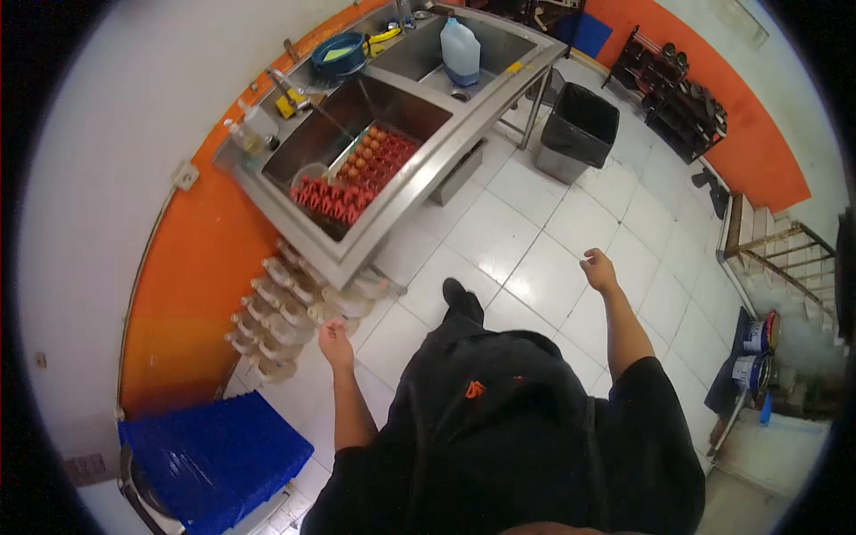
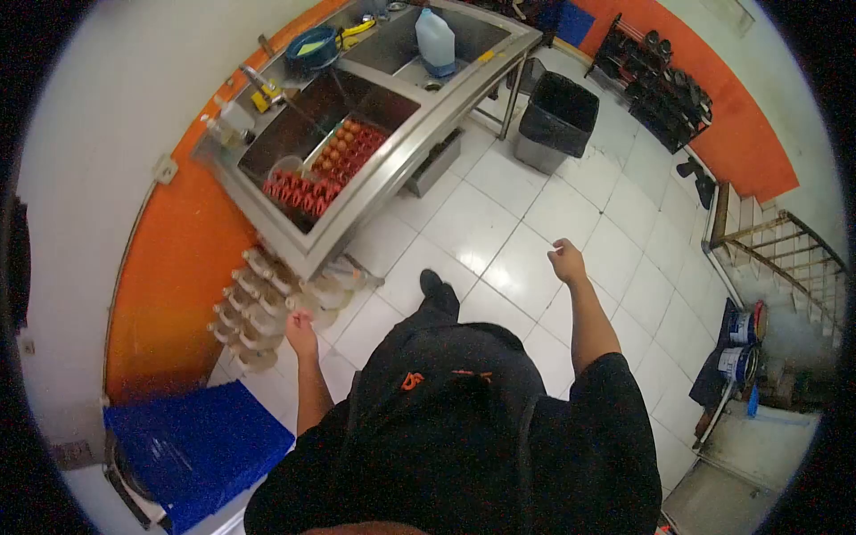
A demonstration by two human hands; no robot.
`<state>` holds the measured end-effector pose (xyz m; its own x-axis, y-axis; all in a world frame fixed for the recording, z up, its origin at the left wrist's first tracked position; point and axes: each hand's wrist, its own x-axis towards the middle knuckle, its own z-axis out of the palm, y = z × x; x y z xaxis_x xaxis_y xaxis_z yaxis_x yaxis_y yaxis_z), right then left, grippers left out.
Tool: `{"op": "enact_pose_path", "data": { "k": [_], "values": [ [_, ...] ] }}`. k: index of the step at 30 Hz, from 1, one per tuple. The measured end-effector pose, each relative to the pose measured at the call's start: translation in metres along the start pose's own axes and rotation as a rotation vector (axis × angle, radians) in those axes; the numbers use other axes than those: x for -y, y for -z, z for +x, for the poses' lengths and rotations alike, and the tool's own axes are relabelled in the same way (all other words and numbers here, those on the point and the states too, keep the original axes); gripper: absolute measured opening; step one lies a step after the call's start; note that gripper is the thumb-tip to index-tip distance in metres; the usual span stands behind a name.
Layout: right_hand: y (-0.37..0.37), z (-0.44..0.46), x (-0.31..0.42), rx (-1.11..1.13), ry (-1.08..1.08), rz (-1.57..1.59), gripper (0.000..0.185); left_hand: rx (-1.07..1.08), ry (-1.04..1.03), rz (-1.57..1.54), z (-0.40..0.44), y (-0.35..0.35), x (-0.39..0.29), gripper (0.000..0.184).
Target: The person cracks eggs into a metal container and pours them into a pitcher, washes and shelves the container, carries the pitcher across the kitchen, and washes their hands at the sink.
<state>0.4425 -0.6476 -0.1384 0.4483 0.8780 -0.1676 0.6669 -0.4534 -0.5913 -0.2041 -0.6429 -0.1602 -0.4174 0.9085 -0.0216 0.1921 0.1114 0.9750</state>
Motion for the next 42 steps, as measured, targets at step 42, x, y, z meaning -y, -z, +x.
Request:
{"op": "enact_pose_path", "data": {
  "k": [42],
  "values": [
    [-0.24,0.702,0.474,0.812,0.323,0.918,0.007,-0.505,0.682,-0.344,0.59,-0.329,-0.11,0.033]
  ]
}}
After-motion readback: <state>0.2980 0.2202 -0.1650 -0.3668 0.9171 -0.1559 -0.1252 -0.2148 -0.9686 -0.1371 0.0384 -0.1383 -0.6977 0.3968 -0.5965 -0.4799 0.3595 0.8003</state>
